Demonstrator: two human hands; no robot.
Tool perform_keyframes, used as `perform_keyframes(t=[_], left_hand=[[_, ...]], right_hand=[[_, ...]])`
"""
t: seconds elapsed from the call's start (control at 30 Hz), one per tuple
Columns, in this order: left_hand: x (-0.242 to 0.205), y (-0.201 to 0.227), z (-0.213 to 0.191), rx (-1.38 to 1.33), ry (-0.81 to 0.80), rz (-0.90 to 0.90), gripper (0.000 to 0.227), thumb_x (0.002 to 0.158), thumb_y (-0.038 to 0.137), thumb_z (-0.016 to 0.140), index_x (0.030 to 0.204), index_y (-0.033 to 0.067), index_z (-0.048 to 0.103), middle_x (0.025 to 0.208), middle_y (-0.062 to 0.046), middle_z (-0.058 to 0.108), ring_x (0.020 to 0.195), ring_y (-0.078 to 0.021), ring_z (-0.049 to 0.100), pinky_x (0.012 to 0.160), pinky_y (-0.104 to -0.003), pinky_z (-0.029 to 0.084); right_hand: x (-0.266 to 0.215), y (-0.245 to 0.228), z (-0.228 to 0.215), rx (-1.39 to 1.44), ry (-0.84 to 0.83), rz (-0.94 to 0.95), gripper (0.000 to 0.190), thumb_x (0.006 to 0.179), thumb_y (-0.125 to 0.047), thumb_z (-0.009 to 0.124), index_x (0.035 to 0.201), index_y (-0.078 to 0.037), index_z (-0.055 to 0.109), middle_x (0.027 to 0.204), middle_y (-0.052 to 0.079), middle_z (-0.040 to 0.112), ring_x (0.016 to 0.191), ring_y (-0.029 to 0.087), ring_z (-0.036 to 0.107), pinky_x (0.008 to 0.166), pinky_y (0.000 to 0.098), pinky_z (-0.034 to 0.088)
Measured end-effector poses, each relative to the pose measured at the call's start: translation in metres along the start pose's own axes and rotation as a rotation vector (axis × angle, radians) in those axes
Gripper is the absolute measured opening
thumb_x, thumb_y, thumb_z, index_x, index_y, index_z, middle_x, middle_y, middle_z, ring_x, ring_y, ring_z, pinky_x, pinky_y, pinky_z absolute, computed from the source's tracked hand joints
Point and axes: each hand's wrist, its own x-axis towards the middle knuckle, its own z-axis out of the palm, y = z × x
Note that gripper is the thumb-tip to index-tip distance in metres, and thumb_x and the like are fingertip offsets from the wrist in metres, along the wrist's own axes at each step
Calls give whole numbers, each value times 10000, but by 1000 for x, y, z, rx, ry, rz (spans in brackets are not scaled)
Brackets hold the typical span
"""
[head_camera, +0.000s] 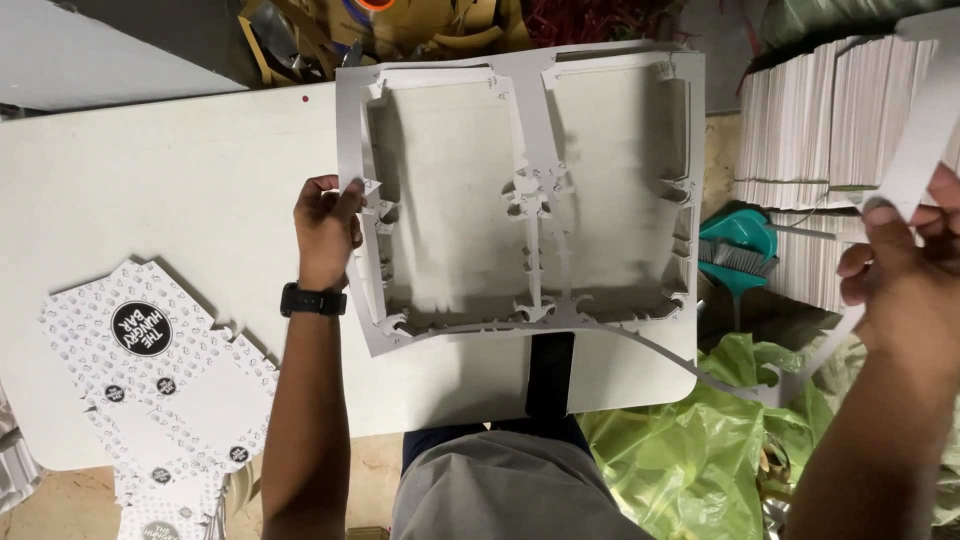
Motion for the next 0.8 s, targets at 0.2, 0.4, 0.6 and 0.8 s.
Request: perform_keyframes(t=[0.2, 0.4, 0.6, 0.8], left_hand=[[-18, 35, 4, -113, -42, -236, 195, 948, 246, 702, 960, 143, 537, 848, -18, 612, 432, -76, 384, 221, -257, 233], [-1, 19, 5, -248, -27, -209, 246, 953, 168, 707, 1020, 169, 471, 849, -59, 621, 449, -72, 393, 296, -225, 257], [-18, 23, 3, -109, -23, -173, 234, 944, 169, 710, 1019, 139, 490, 835, -55, 645, 433, -74, 386, 356, -233, 263], [11, -57, -16, 96, 24, -102, 208, 964, 244, 710, 984, 149, 526, 786, -6, 678, 437, -111, 408, 435, -261, 326]], right_hand=[[-6, -2, -7, -1, 13, 12, 372, 1236, -99, 612, 1573, -109, 455, 1252, 28, 527, 732, 95, 518, 494, 211, 379], [1, 35, 0, 7, 32, 80, 454, 1128, -43, 671, 1556, -94, 529, 1068, 13, 575, 617, 101, 579, 401, 231, 404], [4, 53, 1, 44, 36, 148, 421, 1103, -68, 669, 1504, -109, 548, 1017, 25, 554, 592, 120, 547, 424, 260, 352], [4, 50, 11, 159, -4, 181, 385, 1092, -87, 666, 1457, -191, 599, 986, -19, 652, 567, 65, 567, 410, 215, 392]])
